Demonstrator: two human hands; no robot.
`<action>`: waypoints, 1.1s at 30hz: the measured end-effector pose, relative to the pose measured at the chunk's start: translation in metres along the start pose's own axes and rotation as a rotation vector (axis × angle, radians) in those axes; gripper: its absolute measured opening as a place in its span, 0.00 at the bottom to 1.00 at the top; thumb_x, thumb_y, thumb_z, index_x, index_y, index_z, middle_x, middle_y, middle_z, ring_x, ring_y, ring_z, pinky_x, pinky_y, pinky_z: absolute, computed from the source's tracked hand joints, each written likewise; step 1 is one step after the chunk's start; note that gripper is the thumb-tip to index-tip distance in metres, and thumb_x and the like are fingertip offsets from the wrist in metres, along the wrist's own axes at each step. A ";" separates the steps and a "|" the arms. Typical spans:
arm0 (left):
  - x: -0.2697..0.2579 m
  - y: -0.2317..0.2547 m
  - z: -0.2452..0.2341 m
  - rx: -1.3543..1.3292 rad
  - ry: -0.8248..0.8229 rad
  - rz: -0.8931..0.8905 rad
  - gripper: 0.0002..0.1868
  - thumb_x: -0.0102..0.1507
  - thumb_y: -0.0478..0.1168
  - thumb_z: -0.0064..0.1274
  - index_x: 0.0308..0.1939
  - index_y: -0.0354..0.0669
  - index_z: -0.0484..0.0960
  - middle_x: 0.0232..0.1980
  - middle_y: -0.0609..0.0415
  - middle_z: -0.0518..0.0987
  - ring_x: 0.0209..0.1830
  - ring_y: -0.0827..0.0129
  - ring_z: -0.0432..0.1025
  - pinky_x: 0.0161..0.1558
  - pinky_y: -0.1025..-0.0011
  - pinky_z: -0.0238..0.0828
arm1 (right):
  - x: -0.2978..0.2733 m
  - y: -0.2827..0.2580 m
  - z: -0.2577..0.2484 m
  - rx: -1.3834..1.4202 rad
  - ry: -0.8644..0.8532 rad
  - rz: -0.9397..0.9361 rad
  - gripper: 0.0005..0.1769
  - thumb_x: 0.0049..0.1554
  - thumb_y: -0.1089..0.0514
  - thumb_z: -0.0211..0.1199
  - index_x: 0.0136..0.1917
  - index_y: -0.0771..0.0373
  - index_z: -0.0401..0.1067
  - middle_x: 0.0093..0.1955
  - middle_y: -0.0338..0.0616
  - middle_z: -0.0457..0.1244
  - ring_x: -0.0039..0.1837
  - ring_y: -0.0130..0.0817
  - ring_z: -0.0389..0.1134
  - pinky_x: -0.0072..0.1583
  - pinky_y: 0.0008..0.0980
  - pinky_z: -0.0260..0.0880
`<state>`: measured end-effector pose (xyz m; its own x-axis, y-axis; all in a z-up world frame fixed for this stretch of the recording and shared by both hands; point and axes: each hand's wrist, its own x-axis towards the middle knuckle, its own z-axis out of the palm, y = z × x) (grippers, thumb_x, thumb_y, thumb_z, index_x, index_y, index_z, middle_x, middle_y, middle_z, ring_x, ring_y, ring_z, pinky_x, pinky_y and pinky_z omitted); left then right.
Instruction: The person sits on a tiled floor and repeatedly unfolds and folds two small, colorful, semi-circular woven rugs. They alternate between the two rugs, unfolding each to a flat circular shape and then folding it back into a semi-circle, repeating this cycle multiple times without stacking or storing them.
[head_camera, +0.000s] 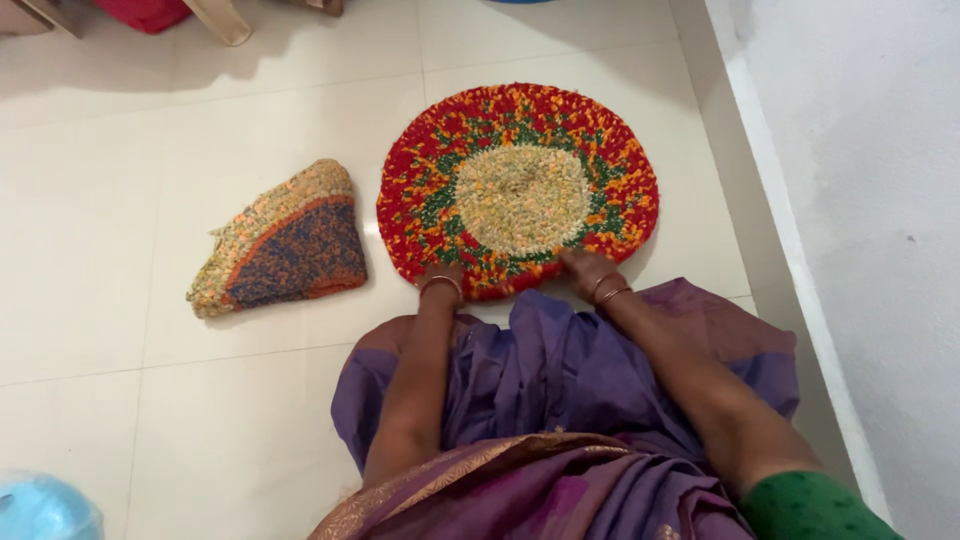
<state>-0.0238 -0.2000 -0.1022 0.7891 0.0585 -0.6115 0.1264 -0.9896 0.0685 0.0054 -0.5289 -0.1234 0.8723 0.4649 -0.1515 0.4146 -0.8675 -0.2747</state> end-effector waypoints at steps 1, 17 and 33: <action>0.002 -0.007 -0.004 0.009 0.026 -0.013 0.44 0.54 0.51 0.70 0.72 0.62 0.66 0.77 0.52 0.63 0.76 0.51 0.57 0.69 0.43 0.58 | 0.000 0.005 -0.012 0.052 0.094 -0.061 0.14 0.57 0.58 0.61 0.57 0.55 0.71 0.53 0.51 0.68 0.56 0.53 0.70 0.54 0.51 0.71; -0.028 -0.059 -0.094 -0.516 -0.025 0.199 0.25 0.62 0.60 0.53 0.54 0.48 0.81 0.44 0.43 0.87 0.43 0.54 0.83 0.50 0.56 0.78 | -0.078 0.047 -0.170 0.527 0.025 0.204 0.28 0.54 0.45 0.71 0.66 0.54 0.75 0.64 0.47 0.70 0.65 0.39 0.72 0.66 0.39 0.72; 0.029 0.071 -0.047 -0.149 0.321 0.157 0.36 0.65 0.49 0.51 0.76 0.55 0.56 0.82 0.48 0.45 0.81 0.56 0.41 0.74 0.39 0.37 | 0.019 0.165 -0.051 0.234 -0.125 0.818 0.62 0.47 0.31 0.73 0.83 0.54 0.47 0.80 0.57 0.48 0.78 0.56 0.53 0.73 0.51 0.58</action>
<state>0.0364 -0.2620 -0.0782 0.9509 -0.0310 -0.3078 0.0562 -0.9611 0.2703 0.1032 -0.6722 -0.1232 0.8327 -0.2632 -0.4872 -0.4085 -0.8860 -0.2195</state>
